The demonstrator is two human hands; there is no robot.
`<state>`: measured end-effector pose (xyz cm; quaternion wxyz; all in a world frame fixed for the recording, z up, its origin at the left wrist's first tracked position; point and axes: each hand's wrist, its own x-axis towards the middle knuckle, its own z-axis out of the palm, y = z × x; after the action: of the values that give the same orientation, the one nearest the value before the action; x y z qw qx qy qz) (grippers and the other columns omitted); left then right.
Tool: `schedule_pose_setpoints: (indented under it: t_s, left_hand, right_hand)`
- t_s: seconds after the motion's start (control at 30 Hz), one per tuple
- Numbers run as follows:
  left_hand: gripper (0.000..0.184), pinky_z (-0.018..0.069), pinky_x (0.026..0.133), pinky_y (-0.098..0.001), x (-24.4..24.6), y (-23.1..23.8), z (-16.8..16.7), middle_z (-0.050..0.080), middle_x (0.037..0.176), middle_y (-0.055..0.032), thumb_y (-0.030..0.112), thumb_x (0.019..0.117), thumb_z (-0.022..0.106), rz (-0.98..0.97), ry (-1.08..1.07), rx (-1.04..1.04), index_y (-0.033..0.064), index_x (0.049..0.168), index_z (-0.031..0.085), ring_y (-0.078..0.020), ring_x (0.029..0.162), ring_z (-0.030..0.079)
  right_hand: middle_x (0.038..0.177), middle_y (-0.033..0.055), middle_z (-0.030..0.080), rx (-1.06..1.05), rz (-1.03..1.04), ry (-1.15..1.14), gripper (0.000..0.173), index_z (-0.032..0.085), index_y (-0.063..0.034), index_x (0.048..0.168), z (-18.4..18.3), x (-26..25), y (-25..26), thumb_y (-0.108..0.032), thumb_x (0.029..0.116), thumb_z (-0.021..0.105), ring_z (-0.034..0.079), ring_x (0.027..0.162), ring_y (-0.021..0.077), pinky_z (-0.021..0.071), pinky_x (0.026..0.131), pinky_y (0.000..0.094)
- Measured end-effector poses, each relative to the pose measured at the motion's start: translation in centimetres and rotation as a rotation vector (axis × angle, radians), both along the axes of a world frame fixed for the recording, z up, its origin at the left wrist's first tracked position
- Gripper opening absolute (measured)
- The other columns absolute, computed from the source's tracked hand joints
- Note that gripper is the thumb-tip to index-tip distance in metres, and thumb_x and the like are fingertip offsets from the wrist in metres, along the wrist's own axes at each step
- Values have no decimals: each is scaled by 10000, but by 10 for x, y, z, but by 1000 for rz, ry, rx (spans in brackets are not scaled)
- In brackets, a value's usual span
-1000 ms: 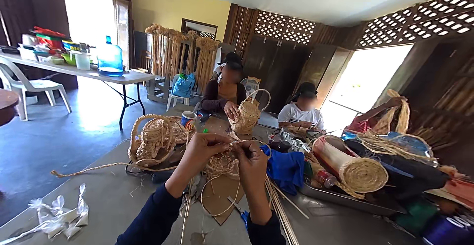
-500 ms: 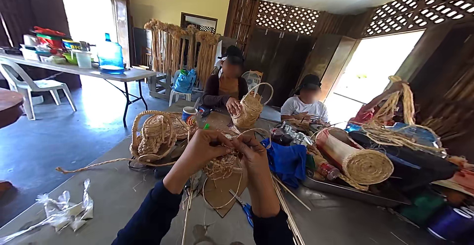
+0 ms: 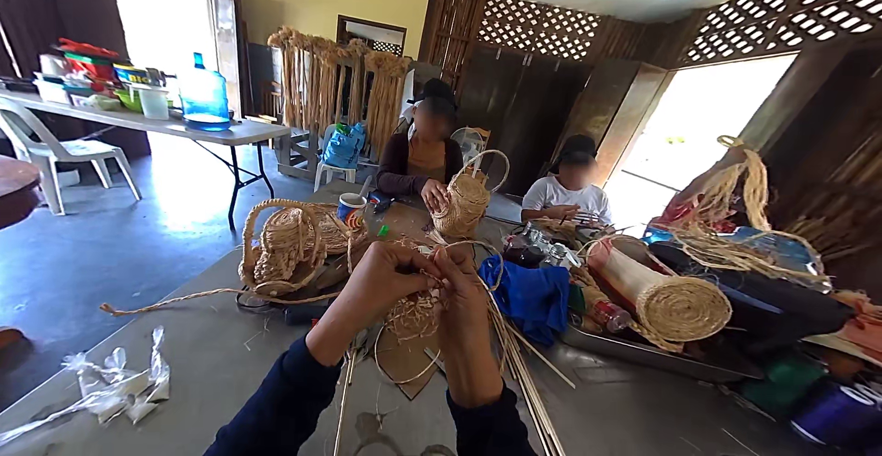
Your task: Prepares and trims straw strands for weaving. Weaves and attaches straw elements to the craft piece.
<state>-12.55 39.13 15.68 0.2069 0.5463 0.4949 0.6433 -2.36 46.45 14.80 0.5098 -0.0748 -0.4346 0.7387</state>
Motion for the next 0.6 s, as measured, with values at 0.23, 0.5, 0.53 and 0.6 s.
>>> schedule_pose_setpoints:
  t_s: [0.23,0.5,0.53,0.6]
  left_hand:
    - [113,558,623,-184,-2,1,0,716,780,24,-63,863,697,44,-50,9,33,904,738,-26,653,652]
    - [166,566,628,-186,-6,-3,2,726,816,20,-73,867,663,35,-90,20,27,986,721,-37,677,670]
    - [157,561,624,-180,-5,-2,1,722,803,27,-73,865,657,38,-82,29,33,953,731,-30,669,663]
    - [154,556,623,-178,-3,-1,1,716,775,38,-74,859,657,48,-81,40,45,910,740,-21,660,656]
  right_hand:
    - [745,11,672,135,-119,0,148,638,-9,896,-5,-3,7,50,996,546,653,662,41,570,651,184]
    - [781,-13,683,501,-385,-38,85,654,-4,926,-1,7,12,59,937,598,673,725,32,584,727,192]
    - [783,-12,684,518,-387,-37,85,643,-4,933,-1,8,11,59,944,587,677,723,34,589,724,193]
    - [792,-7,695,563,-398,-46,79,633,-1,938,1,9,9,56,952,581,681,720,30,588,707,186]
